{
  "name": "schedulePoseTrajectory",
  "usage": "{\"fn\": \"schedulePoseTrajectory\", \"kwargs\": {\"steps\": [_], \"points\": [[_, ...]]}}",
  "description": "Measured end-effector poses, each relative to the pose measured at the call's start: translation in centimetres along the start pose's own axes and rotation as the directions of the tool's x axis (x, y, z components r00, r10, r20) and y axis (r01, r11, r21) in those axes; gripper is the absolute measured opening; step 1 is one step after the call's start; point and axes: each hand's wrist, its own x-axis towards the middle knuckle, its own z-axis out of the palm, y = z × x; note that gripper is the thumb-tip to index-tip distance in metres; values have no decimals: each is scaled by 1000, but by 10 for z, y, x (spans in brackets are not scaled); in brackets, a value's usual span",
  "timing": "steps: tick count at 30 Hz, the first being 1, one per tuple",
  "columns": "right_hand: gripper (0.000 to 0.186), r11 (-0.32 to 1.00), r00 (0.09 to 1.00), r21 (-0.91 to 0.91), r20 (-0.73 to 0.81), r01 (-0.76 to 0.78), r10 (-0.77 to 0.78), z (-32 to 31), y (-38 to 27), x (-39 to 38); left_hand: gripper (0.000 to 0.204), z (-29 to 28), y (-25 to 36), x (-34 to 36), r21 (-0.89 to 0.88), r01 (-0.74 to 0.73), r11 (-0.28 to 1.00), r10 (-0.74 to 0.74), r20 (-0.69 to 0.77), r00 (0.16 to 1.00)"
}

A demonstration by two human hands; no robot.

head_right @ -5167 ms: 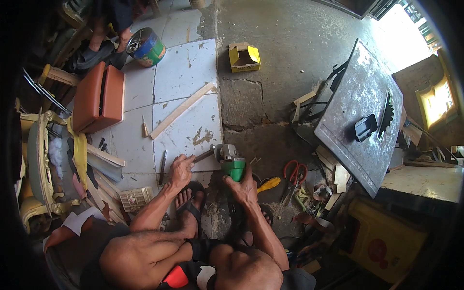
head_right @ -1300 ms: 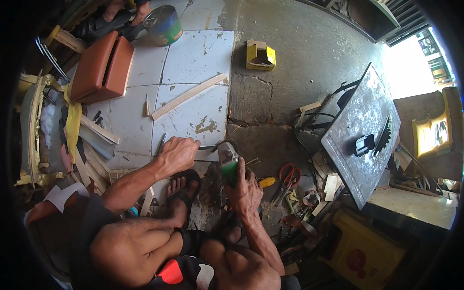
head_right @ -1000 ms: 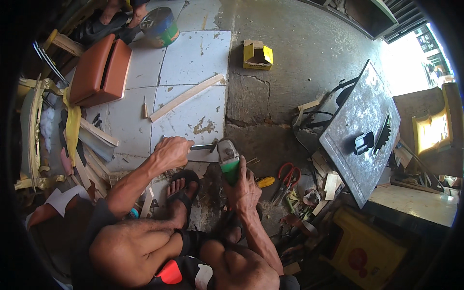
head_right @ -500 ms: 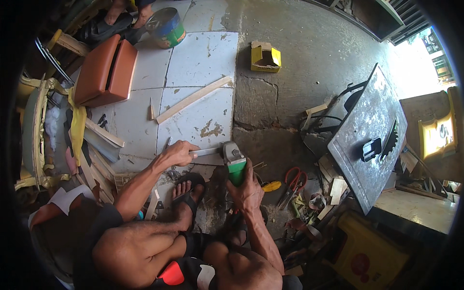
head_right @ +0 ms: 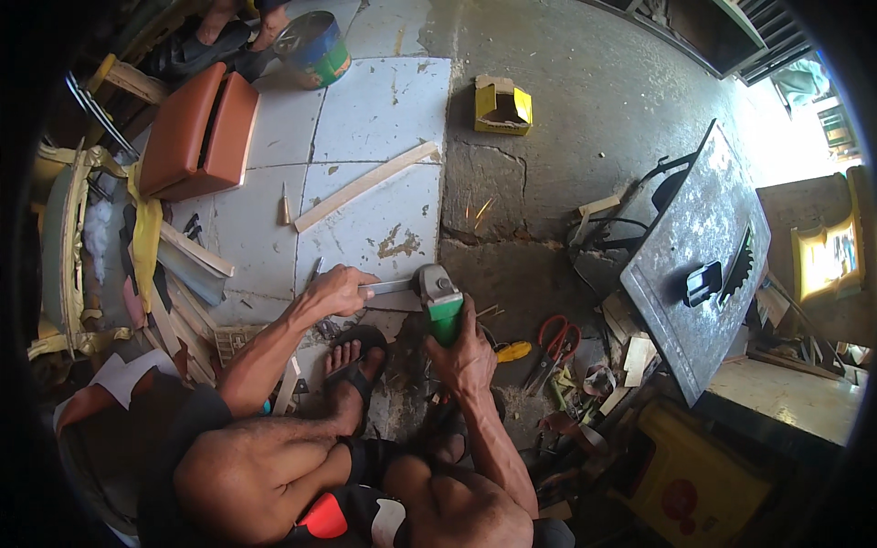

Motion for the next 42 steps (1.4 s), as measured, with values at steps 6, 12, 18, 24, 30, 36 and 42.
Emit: {"fn": "schedulePoseTrajectory", "kwargs": {"steps": [6,12,18,24,30,36,42], "points": [[99,1000,1000,-16,-11,-15,15,4,14,-13,40,16,-13,5,25,-73,997,74,-28,997],[100,997,1000,-72,-5,12,-13,-1,1,-3,47,16,-12,1,94,-83,992,90,-71,993],[98,994,1000,-111,-3,8,-9,-7,8,-10,34,-1,23,-14,192,5,981,8,-67,998],[96,996,999,-76,-14,40,-41,-6,-1,-1,28,-11,22,-9,192,102,976,-102,-11,995],[96,994,999,-102,-4,39,-39,-3,2,2,26,-17,34,-11,178,138,974,-140,-2,990],[97,994,999,-102,-9,46,-47,-1,0,3,23,-18,38,-17,148,91,985,-85,-49,995],[98,990,999,-135,-3,34,-34,0,-3,4,25,-15,32,-11,167,125,978,-124,-15,992]]}}
